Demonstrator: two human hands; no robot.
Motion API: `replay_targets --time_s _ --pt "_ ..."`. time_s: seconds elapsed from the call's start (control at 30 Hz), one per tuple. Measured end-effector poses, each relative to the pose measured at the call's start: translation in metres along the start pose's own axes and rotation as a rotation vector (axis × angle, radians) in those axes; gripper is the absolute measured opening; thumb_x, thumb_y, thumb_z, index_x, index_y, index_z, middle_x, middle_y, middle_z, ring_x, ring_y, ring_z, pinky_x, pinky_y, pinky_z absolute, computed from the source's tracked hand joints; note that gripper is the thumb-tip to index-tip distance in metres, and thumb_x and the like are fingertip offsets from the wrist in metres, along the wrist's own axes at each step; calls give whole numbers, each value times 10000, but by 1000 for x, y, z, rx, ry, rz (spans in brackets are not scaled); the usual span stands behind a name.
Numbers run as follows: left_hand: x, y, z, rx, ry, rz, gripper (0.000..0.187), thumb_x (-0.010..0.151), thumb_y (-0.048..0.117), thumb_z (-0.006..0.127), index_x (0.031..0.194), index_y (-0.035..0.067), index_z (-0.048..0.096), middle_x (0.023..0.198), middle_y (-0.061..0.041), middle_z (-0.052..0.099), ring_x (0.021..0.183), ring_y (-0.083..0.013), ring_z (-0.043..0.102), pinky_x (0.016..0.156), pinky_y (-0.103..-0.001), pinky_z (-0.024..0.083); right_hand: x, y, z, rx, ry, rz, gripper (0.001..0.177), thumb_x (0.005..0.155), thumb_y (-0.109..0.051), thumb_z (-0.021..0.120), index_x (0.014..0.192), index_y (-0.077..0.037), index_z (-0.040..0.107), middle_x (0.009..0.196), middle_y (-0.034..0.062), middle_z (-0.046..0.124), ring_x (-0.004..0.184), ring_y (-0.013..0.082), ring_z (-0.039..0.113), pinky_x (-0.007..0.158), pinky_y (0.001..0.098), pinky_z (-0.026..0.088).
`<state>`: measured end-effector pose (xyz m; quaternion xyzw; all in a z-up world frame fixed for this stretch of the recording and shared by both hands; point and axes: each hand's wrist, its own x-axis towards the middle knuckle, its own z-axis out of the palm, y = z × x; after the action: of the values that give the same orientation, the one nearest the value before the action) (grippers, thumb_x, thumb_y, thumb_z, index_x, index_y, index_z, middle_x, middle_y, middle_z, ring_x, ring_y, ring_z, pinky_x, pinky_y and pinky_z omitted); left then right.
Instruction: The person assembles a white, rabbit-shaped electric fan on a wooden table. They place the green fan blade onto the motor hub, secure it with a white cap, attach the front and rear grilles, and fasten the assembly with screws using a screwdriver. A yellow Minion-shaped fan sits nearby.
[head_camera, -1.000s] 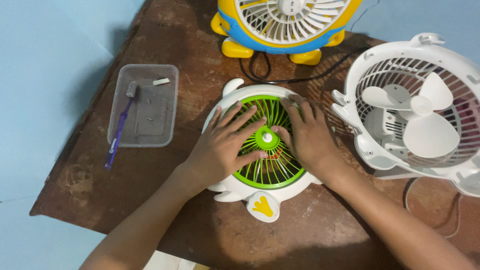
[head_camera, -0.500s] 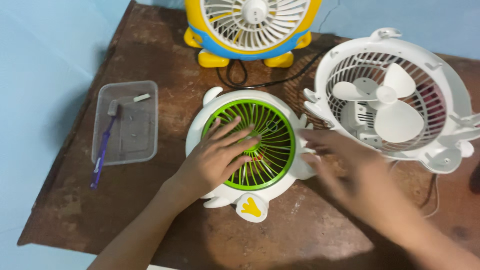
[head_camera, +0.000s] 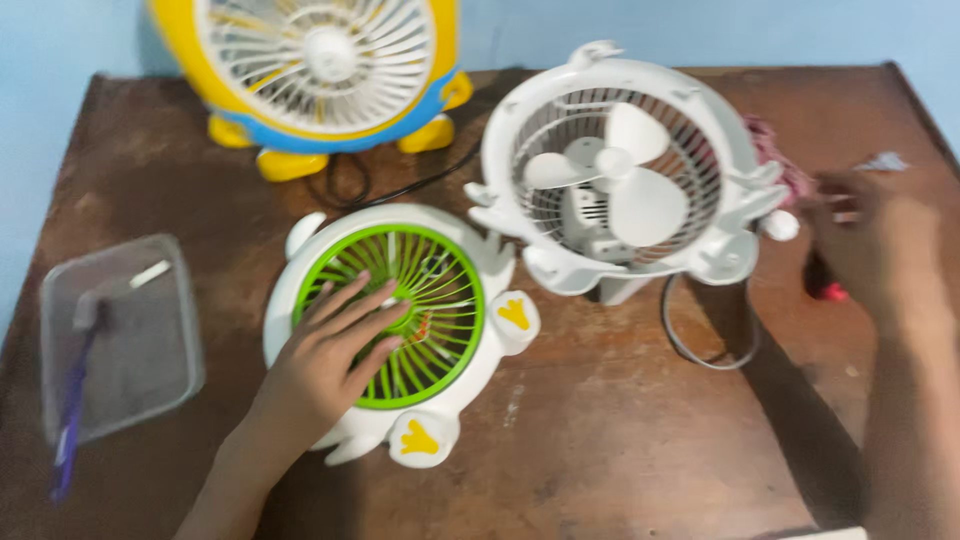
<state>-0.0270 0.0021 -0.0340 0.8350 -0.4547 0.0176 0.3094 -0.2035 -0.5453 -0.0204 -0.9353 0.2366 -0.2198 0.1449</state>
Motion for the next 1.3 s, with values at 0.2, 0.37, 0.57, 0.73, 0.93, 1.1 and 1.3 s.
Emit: replay_targets --time_s 0.2,0.37,0.57,0.73,0.93,1.1,1.3 --pt "3 1 3 33 -31 -55 405 891 208 681 1290 144 693 1436 -75 608 1432 -323 453 1152 -487 358 8 10 21 -83 -135 118 384 942 -284 746 1259 -70 706 1060 267 714 956 458 691 811 531 544" --pt "3 -9 13 97 18 -13 411 868 220 688 1276 172 693 1420 -46 621 1407 -304 508 1166 -491 369 8 16 31 -112 -105 82 339 928 -224 716 1230 -72 712 988 269 718 925 474 680 815 546 542" --pt "-6 -35 25 142 -28 -19 446 847 256 699 1288 195 687 1445 -42 599 1408 -302 494 1156 -526 364 7 11 35 -89 -51 92 277 927 -222 698 1140 -46 730 954 267 717 914 469 682 824 541 543" --pt "-13 -54 37 231 -58 -39 444 842 295 685 1282 235 686 1463 -16 585 1431 -296 471 1191 -571 319 4 10 35 -90 -46 119 247 908 -210 702 1089 -47 748 936 260 720 883 459 686 819 531 545" --pt "-11 -58 36 211 -47 29 452 840 295 686 1286 218 676 1467 -39 576 1433 -315 465 1196 -583 310 3 3 31 -68 -17 117 285 894 -221 729 1122 -51 749 943 240 732 875 422 710 820 498 560" --pt "-3 -33 25 116 9 41 461 847 253 693 1302 180 668 1438 -73 599 1399 -313 501 1159 -529 365 -5 -18 9 -27 13 168 326 906 -240 764 1184 -70 753 964 196 758 882 334 747 807 433 574" --pt "2 -9 3 15 -30 -2 488 881 225 695 1348 98 634 1415 -131 611 1388 -357 486 1137 -479 370 -22 -99 -37 25 247 55 359 925 -95 806 1256 13 717 1120 203 741 964 261 732 813 373 582"
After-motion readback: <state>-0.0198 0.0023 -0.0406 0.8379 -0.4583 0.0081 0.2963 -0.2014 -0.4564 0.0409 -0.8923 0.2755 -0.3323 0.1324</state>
